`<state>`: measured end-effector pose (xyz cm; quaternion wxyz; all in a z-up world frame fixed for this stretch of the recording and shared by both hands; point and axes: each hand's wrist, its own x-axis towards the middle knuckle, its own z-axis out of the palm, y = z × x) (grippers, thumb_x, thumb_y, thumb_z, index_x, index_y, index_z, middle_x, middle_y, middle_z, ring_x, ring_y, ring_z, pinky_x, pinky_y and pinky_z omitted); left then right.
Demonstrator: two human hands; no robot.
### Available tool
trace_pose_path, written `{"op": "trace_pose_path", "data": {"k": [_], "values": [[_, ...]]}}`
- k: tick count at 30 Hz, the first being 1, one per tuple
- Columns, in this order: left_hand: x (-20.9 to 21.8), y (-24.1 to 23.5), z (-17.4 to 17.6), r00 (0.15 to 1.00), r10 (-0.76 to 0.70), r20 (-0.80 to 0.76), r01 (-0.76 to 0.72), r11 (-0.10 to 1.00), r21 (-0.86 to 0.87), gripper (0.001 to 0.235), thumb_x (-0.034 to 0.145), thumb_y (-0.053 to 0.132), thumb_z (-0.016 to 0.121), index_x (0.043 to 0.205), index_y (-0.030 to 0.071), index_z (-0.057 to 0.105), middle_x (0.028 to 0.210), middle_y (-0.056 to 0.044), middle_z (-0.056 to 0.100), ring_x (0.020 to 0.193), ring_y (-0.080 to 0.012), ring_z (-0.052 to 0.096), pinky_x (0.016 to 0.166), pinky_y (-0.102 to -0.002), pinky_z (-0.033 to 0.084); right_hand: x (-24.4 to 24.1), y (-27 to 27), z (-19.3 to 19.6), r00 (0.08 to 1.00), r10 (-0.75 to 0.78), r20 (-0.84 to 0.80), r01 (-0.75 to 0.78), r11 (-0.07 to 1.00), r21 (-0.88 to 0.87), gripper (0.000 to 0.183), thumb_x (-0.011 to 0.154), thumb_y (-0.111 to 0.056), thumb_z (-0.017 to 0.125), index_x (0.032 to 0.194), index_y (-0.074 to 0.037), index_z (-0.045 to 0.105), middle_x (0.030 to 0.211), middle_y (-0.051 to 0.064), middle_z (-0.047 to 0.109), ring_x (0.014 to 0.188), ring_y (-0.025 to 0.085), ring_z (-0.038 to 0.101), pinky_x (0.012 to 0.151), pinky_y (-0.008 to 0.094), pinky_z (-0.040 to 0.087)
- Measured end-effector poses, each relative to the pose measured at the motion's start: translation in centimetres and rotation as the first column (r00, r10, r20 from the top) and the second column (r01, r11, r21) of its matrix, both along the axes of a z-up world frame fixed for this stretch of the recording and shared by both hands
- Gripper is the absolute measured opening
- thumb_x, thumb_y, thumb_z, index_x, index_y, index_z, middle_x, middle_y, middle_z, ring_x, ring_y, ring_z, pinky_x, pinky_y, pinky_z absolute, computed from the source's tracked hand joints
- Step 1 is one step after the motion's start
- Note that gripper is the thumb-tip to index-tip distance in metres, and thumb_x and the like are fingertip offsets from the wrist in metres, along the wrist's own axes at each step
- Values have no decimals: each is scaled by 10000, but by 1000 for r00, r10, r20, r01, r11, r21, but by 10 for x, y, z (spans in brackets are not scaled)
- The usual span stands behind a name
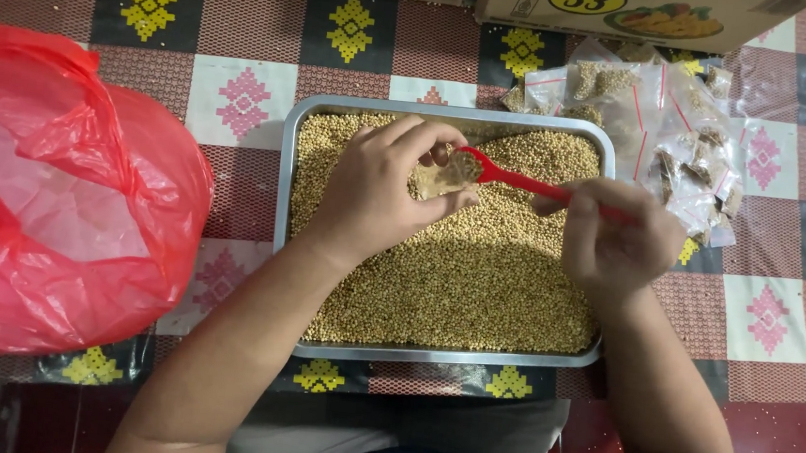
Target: A person is using a small red spoon to scoop soybeans from a metal tray into small, clear plastic bags on a table.
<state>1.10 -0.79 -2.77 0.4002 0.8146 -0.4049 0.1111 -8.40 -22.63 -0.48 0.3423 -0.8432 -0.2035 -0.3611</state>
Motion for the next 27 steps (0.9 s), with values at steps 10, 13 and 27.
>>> {"op": "trace_pose_path", "data": {"k": [10, 13, 27], "values": [[-4, 2, 11, 996, 57, 68, -51, 995, -86, 363, 754, 293, 816, 1012, 79, 676, 922, -61, 664, 844, -203, 641, 783, -315, 555, 5, -6, -12, 962, 43, 269, 17, 976, -216, 99, 906, 81, 567, 973, 31, 513, 733, 138, 667, 676, 226, 706, 578, 281, 593], [-3, 2, 10, 995, 58, 85, -49, 993, -106, 362, 782, 288, 805, 1033, 68, 665, 1006, -83, 681, 942, -238, 659, 886, -366, 556, 7, -8, -16, 951, 61, 304, -32, 995, -97, 99, 951, 87, 484, 1049, 76, 477, 813, 158, 643, 695, 237, 688, 623, 317, 597], [6, 7, 8, 998, -54, -34, 40, 944, -329, 317, 941, 151, 683, 1185, -17, 571, 1105, -155, 694, 1031, -244, 698, 958, -337, 588, 29, -1, -11, 738, 200, -644, 161, 875, 457, 99, 1045, -56, 475, 1072, 10, 543, 892, 87, 652, 761, 116, 639, 644, 250, 532]]}}
